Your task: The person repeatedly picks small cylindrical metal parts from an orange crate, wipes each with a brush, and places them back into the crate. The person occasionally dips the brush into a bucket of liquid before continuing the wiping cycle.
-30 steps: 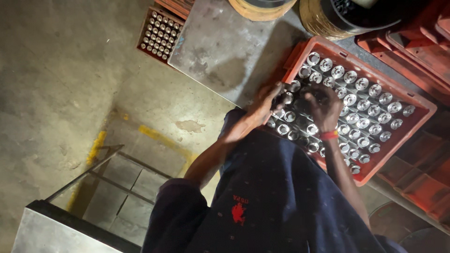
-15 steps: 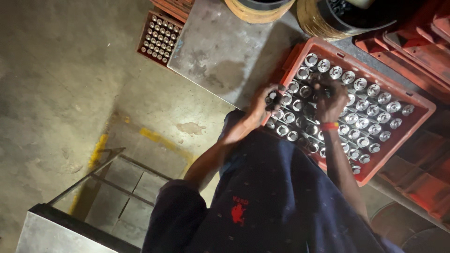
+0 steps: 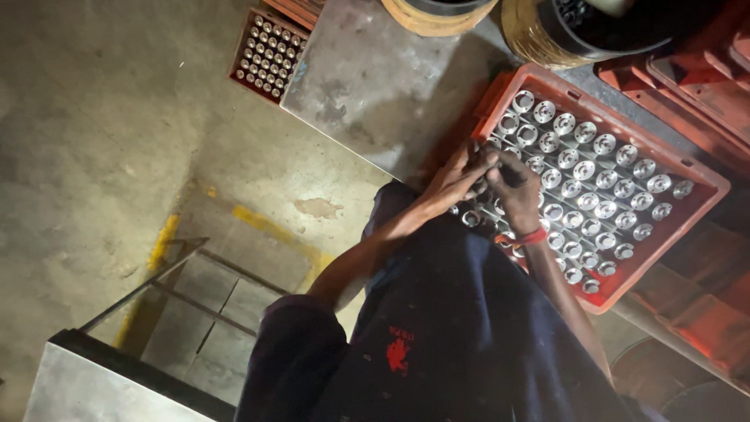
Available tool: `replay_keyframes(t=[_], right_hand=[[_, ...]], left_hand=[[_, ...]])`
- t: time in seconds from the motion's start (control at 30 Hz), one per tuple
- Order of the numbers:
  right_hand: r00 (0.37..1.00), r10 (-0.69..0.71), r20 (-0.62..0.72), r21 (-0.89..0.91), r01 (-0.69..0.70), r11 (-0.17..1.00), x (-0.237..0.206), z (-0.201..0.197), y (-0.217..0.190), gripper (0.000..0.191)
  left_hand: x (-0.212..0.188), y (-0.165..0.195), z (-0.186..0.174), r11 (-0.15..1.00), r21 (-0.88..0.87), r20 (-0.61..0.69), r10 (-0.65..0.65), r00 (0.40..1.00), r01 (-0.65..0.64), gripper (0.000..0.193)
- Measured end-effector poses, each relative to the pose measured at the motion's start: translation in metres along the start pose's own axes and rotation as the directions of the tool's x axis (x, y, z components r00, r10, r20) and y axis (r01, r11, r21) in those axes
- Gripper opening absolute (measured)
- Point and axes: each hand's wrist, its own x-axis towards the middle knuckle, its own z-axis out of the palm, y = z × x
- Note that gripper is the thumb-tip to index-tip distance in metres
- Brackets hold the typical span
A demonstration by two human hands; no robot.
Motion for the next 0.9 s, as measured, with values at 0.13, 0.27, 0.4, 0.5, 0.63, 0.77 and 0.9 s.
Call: replay_keyframes(t=[0.13, 0.27, 0.4, 0.5, 0.63, 0.77, 0.9], right_hand=[[0.996, 0.080, -0.032, 0.091, -0.077, 0.993, -0.006, 0.004, 0.008, 0.022], [0.933, -0.300, -0.199, -0.299, 0.233, 0.925, 0.016, -0.018, 0.014, 0.017], [0.846, -0.498, -0.191, -0.656, 0.267, 0.706, 0.057, -0.049, 0.015, 0.010], [0.829, -0.528, -0.187, -0.767, 0.213, 0.605, 0.078, -0.054, 0.016, 0.010], [0.889, -0.379, -0.257, -0.738, 0.073, 0.671, 0.091, -0.055, 0.006, 0.014], [0.865, -0.422, -0.272, -0.701, 0.123, 0.702, 0.074, -0.050, -0.006, 0.024], [0.993, 0.083, -0.081, -0.127, -0.093, 0.988, 0.014, -0.023, 0.007, 0.037]], left_hand=[[0.002, -0.008, -0.004, 0.990, -0.085, -0.062, -0.122, 0.991, 0.117, 0.029], [0.008, -0.014, -0.016, 0.939, -0.321, -0.068, -0.156, 0.985, 0.126, 0.032], [0.015, -0.017, -0.025, 0.826, -0.523, -0.095, -0.303, 0.948, 0.212, 0.024], [0.016, -0.015, -0.025, 0.916, -0.393, -0.172, -0.164, 0.971, 0.085, 0.025], [0.008, -0.001, -0.019, 0.951, -0.306, -0.135, -0.081, 0.988, 0.036, 0.025], [0.001, 0.014, -0.012, 0.956, -0.283, -0.025, -0.086, 0.996, 0.075, 0.032], [-0.001, 0.014, -0.008, 0.980, -0.116, 0.149, -0.146, 0.978, 0.164, 0.044]])
